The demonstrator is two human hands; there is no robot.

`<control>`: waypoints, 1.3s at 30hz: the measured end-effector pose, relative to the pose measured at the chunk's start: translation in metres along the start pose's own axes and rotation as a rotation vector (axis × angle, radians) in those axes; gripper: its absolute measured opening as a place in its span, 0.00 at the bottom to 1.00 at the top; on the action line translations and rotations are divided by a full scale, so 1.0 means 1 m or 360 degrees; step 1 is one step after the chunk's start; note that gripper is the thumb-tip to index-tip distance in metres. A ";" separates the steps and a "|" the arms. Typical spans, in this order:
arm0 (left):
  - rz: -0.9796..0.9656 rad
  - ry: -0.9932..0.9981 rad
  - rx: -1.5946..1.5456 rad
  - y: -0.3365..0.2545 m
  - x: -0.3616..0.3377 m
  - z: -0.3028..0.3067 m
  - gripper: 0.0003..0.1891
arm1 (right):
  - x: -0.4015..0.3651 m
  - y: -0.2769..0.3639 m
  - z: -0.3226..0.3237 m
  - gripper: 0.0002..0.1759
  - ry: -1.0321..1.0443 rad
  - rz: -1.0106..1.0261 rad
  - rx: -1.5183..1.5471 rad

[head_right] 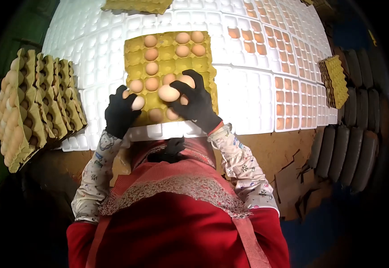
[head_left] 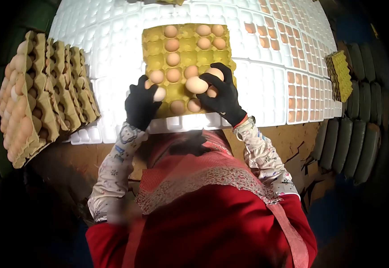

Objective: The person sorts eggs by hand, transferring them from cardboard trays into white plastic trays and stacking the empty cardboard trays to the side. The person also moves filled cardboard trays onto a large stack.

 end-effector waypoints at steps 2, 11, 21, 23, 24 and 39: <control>0.0016 -0.0033 -0.0504 0.004 -0.002 0.009 0.19 | -0.008 0.003 0.033 0.27 -0.0162 -0.0010 -0.0058; 0.0656 0.0858 -0.2912 -0.163 0.021 -0.052 0.27 | -0.123 -0.101 0.079 0.24 -0.0578 -0.1823 0.2225; 0.0597 0.1419 -0.2277 -0.304 0.042 -0.124 0.19 | -0.163 -0.150 0.268 0.29 -0.0956 -0.0916 0.0070; 0.0197 0.1095 -0.1986 -0.315 0.054 -0.125 0.18 | -0.148 -0.140 0.291 0.30 -0.0899 -0.0769 -0.0236; -0.0178 0.0758 -0.1681 -0.321 0.063 -0.115 0.18 | -0.144 -0.143 0.299 0.30 -0.0901 -0.0763 -0.0234; -0.0452 0.0095 -0.0560 -0.325 0.095 -0.129 0.18 | -0.107 -0.120 0.323 0.34 -0.0762 -0.0118 -0.0458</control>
Point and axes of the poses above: each hand's wrist, its own x-axis towards the middle knuckle, its own z-axis out of the back of the hand, y = z × x, the point moved 10 cm from there along x, towards the middle knuckle, and after that the axes turned 4 degrees about -y, right-handed, at the moved point
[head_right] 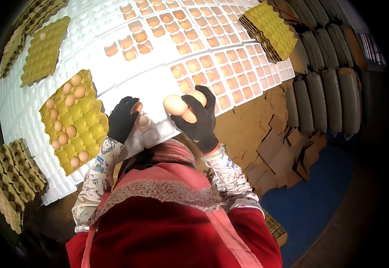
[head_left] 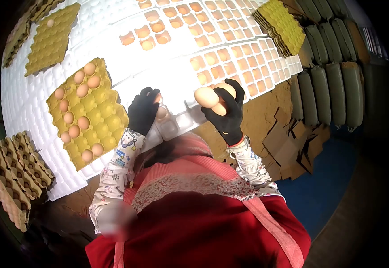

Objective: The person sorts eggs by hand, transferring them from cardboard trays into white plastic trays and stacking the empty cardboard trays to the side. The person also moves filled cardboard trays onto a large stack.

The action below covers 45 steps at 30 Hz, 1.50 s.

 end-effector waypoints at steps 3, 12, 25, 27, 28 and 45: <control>0.0081 -0.0097 -0.0504 -0.002 0.014 -0.006 0.14 | 0.001 0.000 -0.002 0.34 -0.0013 -0.0002 -0.0001; -0.0301 -0.0294 -0.0625 -0.037 0.033 -0.045 0.12 | 0.015 0.019 0.000 0.32 0.0026 0.0338 -0.0316; -0.0286 0.0135 -0.1983 -0.142 0.031 0.094 0.26 | 0.053 0.083 0.031 0.30 0.0020 0.0359 -0.0223; -0.0385 0.0171 -0.2069 -0.148 0.029 0.095 0.28 | 0.059 0.098 0.031 0.30 0.0138 0.0415 -0.0298; -0.0442 0.0131 -0.2125 -0.150 0.028 0.102 0.27 | 0.060 0.102 0.033 0.30 0.0159 0.0438 -0.0326; 0.0522 -0.0191 -0.1821 -0.008 0.012 0.123 0.25 | 0.037 0.031 -0.050 0.20 0.0372 -0.0397 0.0129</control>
Point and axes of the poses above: each hand's wrist, its own x-axis towards the middle knuckle, its own z-axis out of the back of the hand, y = z × x, the point moved 10 cm from there along x, towards the middle knuckle, and after that the axes turned 4 degrees about -y, right-handed, at the moved point
